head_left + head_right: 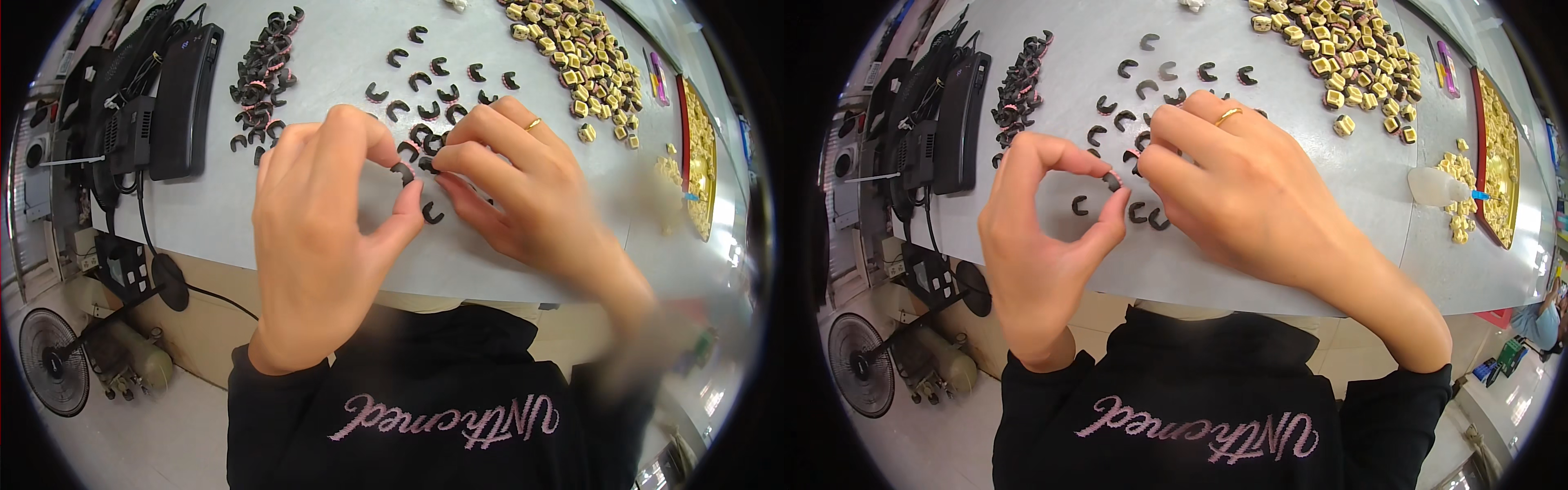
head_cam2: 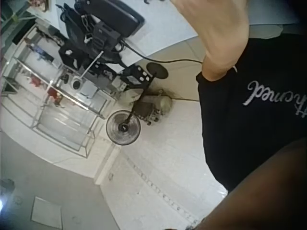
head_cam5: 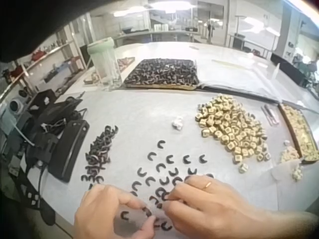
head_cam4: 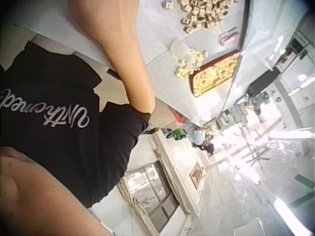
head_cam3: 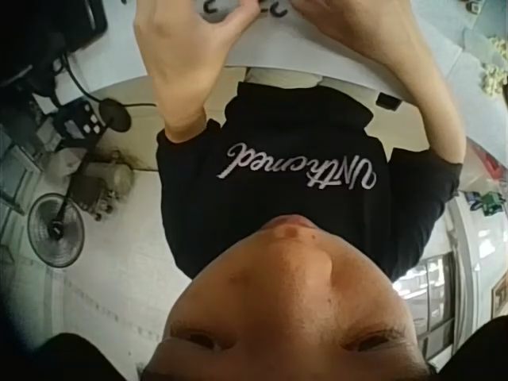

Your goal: The person applies glue from a glue bottle to small plastic components and then assembles them by hand at a factory workbench.

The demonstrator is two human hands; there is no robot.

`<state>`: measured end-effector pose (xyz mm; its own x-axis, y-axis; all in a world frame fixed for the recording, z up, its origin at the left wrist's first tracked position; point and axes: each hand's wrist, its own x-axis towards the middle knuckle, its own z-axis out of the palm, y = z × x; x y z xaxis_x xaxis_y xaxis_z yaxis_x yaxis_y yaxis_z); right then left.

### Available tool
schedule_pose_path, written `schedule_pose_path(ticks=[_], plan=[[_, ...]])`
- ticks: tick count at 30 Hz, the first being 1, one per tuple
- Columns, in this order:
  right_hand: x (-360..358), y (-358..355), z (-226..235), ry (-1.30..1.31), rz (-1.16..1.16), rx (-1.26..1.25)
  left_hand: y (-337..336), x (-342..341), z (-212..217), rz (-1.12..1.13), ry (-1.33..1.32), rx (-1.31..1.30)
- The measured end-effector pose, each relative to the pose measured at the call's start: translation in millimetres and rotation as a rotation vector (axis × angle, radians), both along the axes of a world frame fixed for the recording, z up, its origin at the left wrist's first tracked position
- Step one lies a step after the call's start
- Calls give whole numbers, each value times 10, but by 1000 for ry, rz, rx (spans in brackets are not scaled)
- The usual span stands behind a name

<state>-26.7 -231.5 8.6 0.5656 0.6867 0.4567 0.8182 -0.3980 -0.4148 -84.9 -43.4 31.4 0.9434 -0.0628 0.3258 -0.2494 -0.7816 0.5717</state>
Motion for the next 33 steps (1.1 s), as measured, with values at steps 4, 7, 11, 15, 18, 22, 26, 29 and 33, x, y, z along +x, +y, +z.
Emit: schedule_pose_path(ticks=[4, 7, 11, 15, 18, 22, 26, 29, 33], plan=[[-56, -80, 81, 279, -17, 96, 25, -42, 71, 25, 5, 16], [-92, -211, 75, 444, -31, 172, 23, -43, 14, 14, 36, 110], [-130, -399, 16, 491, -91, 232, -1, -47, -90, -36, 105, 185], [-164, -441, 89, 484, -168, 224, -4, -59, -109, -4, 92, 193], [-150, -518, 78, 388, -127, 88, 1, -56, -129, 29, 83, 197], [-124, -579, -28, 217, -106, 37, -19, -18, -154, 66, 57, 219], [-137, -552, -123, 69, -184, 23, -21, -22, -141, 127, 37, 132], [-163, -592, -134, 47, -199, 14, 37, 9, -187, 94, -74, 54], [-189, -649, -114, 32, -182, -12, 91, 40, -237, 73, -188, -29]])
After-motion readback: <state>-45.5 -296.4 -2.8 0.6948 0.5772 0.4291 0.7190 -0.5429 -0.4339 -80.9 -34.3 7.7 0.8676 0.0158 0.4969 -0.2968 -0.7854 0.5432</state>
